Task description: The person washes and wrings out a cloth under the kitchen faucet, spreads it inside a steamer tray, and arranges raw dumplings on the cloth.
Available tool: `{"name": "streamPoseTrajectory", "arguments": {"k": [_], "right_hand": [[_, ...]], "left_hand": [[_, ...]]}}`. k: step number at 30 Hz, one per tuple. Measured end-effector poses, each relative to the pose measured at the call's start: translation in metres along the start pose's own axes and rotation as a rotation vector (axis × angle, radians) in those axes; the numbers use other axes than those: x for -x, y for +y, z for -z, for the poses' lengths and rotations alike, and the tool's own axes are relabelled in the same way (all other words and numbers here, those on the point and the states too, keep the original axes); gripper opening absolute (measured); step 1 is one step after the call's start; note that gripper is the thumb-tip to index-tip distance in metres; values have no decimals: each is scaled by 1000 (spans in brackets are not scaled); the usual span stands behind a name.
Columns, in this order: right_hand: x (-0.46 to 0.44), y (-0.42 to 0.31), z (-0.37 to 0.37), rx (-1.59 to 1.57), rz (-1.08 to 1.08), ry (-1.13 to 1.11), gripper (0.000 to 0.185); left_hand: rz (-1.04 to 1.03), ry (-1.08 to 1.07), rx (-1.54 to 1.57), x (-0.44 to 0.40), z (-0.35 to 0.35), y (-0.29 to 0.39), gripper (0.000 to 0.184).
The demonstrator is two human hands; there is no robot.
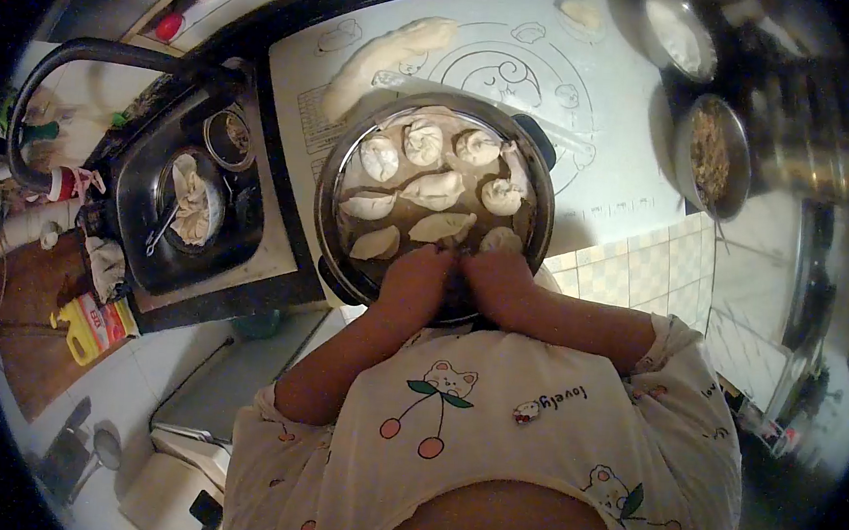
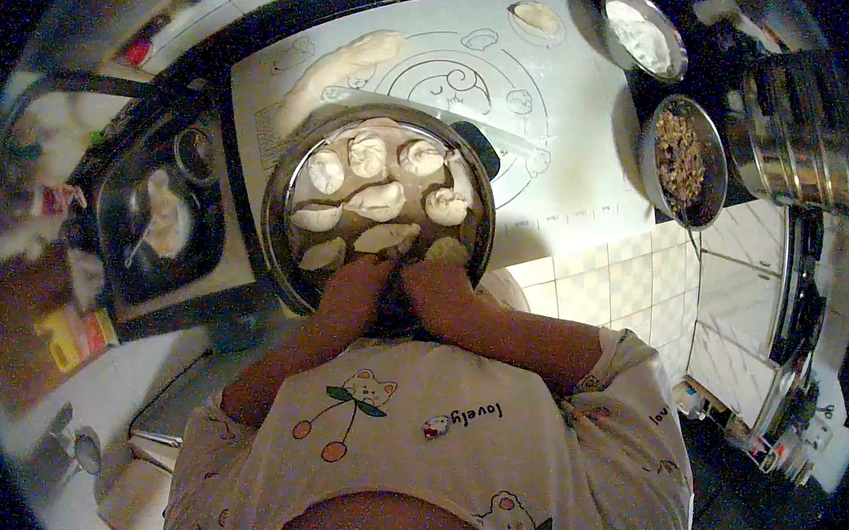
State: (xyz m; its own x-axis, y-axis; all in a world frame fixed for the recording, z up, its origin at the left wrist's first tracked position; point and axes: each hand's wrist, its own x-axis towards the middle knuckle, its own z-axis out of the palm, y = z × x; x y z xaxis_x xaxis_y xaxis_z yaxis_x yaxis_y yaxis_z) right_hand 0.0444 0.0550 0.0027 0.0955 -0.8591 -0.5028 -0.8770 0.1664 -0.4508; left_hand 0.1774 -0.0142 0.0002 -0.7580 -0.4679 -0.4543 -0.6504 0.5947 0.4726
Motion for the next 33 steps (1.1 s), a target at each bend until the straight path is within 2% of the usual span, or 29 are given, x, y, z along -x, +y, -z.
{"name": "streamPoseTrajectory", "arguments": {"k": [7, 9, 13, 16, 18, 22, 25, 28, 31, 33], "right_hand": [[4, -3, 8, 13, 16, 26, 16], [7, -3, 18, 7, 41, -11, 16], [8, 5, 9, 14, 87, 50, 15], [6, 10, 4, 75, 96, 34, 14], [6, 16, 5, 107, 74, 53, 17], [4, 28, 44, -155, -75, 308, 21], [1, 30, 52, -220, -51, 313, 20], [-3, 37, 47, -173, 12, 401, 20], [-3, 47, 50, -262, -92, 429, 19], [-2, 48, 50, -437, -174, 369, 22]], "left_hand": [[-101, 35, -24, 2, -3, -10, 14], [-49, 17, 1, 7, 5, -5, 15], [22, -35, 12, 10, -2, -4, 17], [51, 10, -6, 11, -3, 3, 15], [-32, 148, 98, 15, 8, -4, 17], [-55, 476, 164, 14, 32, -40, 22], [-8, 253, 110, 17, 39, -41, 20], [-84, 221, 27, 22, 18, -31, 18], [-23, 175, -83, 22, 14, -15, 15], [56, 115, -108, 18, 9, -18, 14]]}}
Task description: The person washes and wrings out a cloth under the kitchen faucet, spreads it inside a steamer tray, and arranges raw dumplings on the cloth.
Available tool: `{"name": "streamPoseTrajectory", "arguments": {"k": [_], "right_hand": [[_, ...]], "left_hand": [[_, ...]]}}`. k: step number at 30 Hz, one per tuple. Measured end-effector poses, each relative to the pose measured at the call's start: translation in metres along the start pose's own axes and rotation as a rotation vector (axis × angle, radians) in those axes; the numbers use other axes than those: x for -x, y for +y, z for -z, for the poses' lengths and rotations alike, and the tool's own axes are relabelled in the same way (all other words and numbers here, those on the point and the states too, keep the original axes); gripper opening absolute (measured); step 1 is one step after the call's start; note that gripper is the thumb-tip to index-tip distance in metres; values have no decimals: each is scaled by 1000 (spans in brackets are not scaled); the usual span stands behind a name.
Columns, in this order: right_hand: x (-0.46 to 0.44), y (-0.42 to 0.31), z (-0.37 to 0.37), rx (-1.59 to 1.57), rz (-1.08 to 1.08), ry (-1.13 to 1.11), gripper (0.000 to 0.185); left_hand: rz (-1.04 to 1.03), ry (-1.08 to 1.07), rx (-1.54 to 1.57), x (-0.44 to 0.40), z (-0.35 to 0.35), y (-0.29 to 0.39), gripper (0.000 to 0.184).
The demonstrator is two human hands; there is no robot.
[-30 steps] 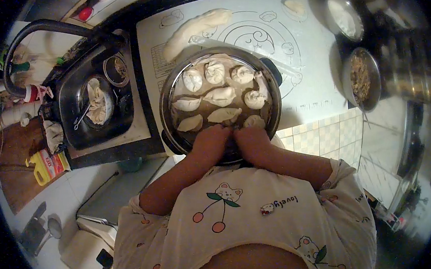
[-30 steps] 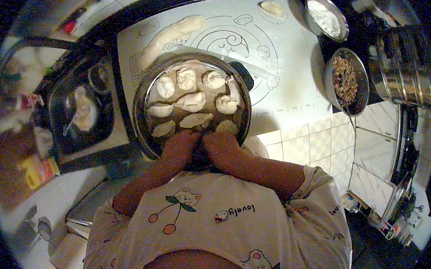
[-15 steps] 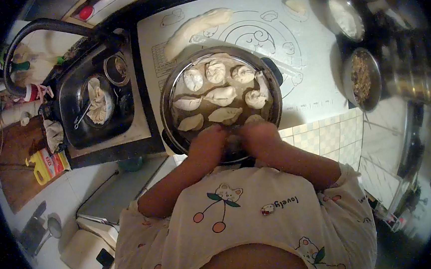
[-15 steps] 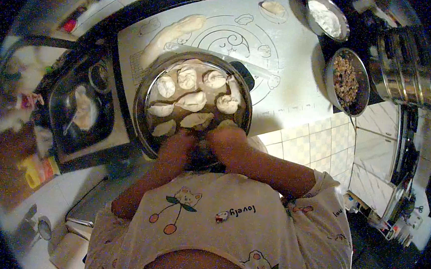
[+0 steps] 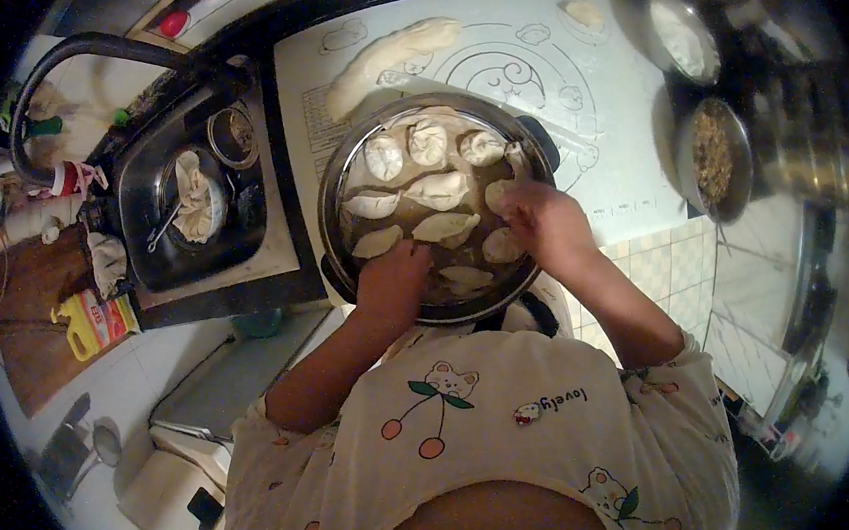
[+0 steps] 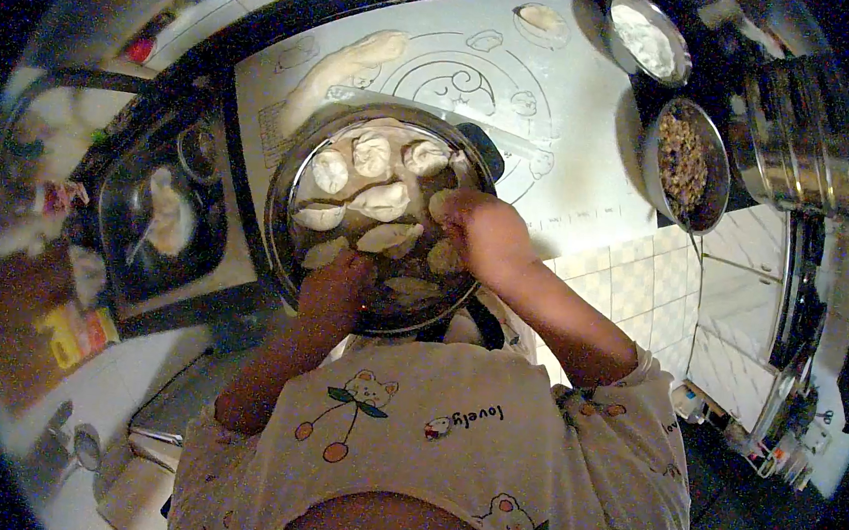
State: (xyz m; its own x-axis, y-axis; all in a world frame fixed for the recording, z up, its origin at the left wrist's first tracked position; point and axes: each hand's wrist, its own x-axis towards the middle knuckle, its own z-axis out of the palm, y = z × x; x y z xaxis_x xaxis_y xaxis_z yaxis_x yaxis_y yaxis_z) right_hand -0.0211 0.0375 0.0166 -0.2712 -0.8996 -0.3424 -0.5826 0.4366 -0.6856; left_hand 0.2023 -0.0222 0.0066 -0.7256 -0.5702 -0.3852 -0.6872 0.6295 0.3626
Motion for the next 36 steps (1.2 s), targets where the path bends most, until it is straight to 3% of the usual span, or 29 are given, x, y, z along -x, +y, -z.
{"name": "streamPoseTrajectory", "arguments": {"k": [2, 4, 7, 13, 22, 25, 28, 31, 34, 36], "right_hand": [[2, 1, 0, 54, 61, -17, 24], [4, -1, -9, 299, 310, -7, 27], [-2, -4, -31, 392, 360, -13, 28], [-22, 9, -52, 471, 391, -136, 16], [-11, 8, -48, 377, 396, -122, 8], [-8, 17, -55, 366, 394, -90, 9], [-5, 11, -47, 387, 407, -108, 14], [-12, -13, -14, 206, 337, -36, 19], [-29, -18, -11, 342, 455, 93, 28], [-45, 1, -29, 366, 615, 157, 28]], "left_hand": [[26, 7, 23, -3, 1, 2, 14], [14, 80, 92, -1, 11, 5, 16], [-147, 479, 66, -10, 0, 0, 19], [-138, 289, 43, -29, -3, -2, 20], [-313, 378, 48, -42, -9, -11, 9], [-220, 80, 70, -43, -3, -14, 28], [-251, 117, 109, -40, -1, -16, 27], [-165, 206, 275, -39, 11, -26, 24], [-195, 477, -24, -52, 29, -25, 17], [-185, 406, -132, -61, 31, -27, 21]]}}
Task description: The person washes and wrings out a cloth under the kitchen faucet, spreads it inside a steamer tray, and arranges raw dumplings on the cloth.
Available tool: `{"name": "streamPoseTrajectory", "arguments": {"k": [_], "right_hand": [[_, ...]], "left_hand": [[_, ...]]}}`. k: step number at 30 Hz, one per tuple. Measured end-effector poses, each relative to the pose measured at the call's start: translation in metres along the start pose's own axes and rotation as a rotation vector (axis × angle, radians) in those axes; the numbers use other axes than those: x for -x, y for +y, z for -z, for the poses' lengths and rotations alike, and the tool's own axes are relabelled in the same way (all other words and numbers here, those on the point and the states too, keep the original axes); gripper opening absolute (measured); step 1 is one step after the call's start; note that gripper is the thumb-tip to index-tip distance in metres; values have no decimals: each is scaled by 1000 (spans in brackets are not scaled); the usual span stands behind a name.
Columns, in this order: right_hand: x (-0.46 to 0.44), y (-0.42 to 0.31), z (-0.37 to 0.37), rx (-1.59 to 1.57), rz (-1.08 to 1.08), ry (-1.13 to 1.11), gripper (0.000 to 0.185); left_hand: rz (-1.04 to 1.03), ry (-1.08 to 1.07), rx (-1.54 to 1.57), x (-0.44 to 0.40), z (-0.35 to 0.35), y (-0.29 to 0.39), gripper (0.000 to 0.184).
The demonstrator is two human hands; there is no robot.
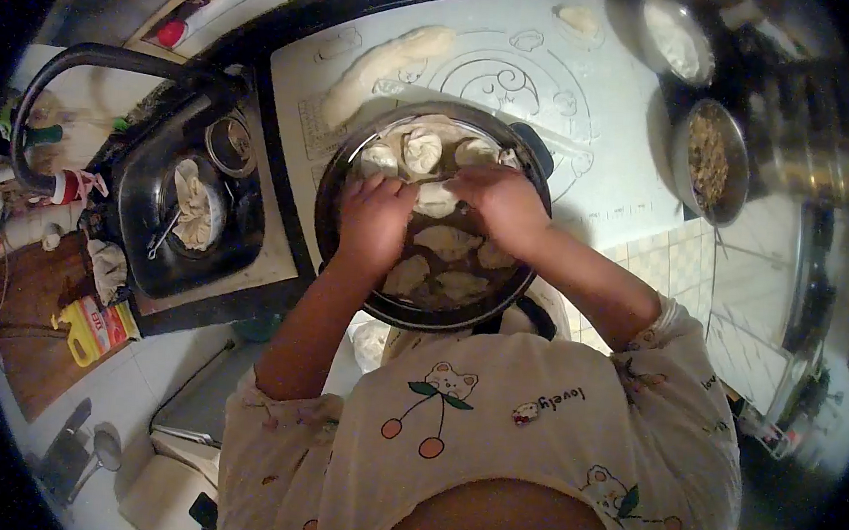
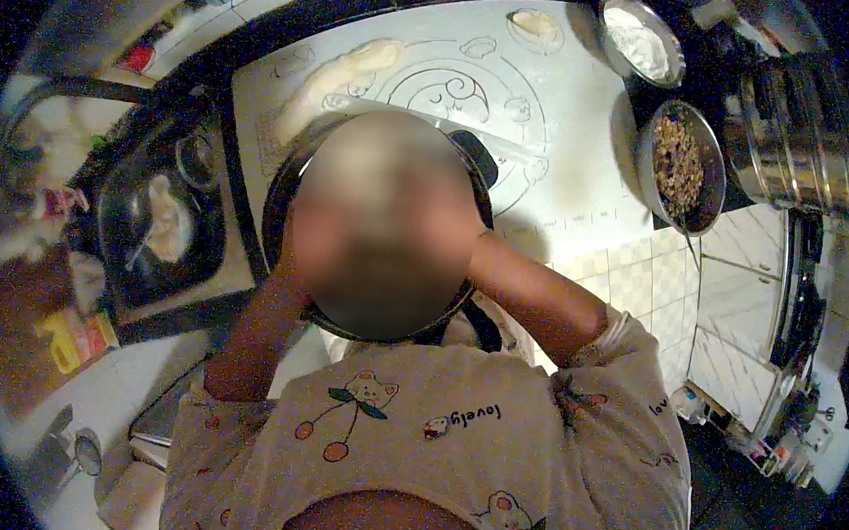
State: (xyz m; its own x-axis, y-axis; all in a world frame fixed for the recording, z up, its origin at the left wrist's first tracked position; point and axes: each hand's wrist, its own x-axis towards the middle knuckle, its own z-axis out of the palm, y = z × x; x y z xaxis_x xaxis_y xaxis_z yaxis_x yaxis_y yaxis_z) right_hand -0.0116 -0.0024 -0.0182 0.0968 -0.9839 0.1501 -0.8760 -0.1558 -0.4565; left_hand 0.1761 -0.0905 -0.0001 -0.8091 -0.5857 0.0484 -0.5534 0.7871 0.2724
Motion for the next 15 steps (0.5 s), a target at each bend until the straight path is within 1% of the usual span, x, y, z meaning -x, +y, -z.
{"name": "streamPoseTrajectory", "arguments": {"k": [2, 3, 5, 6, 8, 9, 11, 12, 14, 15], "right_hand": [[-11, -4, -3, 75, 63, -63, 28], [-11, -3, -7, 116, 42, -77, 27], [-14, -2, -7, 120, -8, -178, 26], [-15, -1, -7, 123, -33, -229, 26], [-16, 3, -6, 81, -99, -261, 27], [-15, 5, -6, 60, -132, -277, 28], [-11, 7, -7, 0, -166, -226, 30], [-9, 7, -7, -30, -183, -200, 31], [-7, 4, 2, -93, -94, -100, 32], [-7, 4, 1, -93, -95, -100, 32]], "left_hand": [[-21, -87, -39, -4, -7, -4, 22], [-33, -57, -52, -5, -16, -6, 22], [-56, 4, -78, -4, -30, -10, 21], [-38, -47, -63, -4, -31, -12, 21], [-1, -148, -29, -4, -31, -14, 22], [-23, -106, -26, -5, -29, -13, 22], [-65, -20, -21, -8, -23, -11, 21], [-48, -51, 0, -9, -22, -10, 21], [-15, -114, 42, -10, -22, -10, 24], [-15, -114, 42, -10, -23, -10, 24]]}}
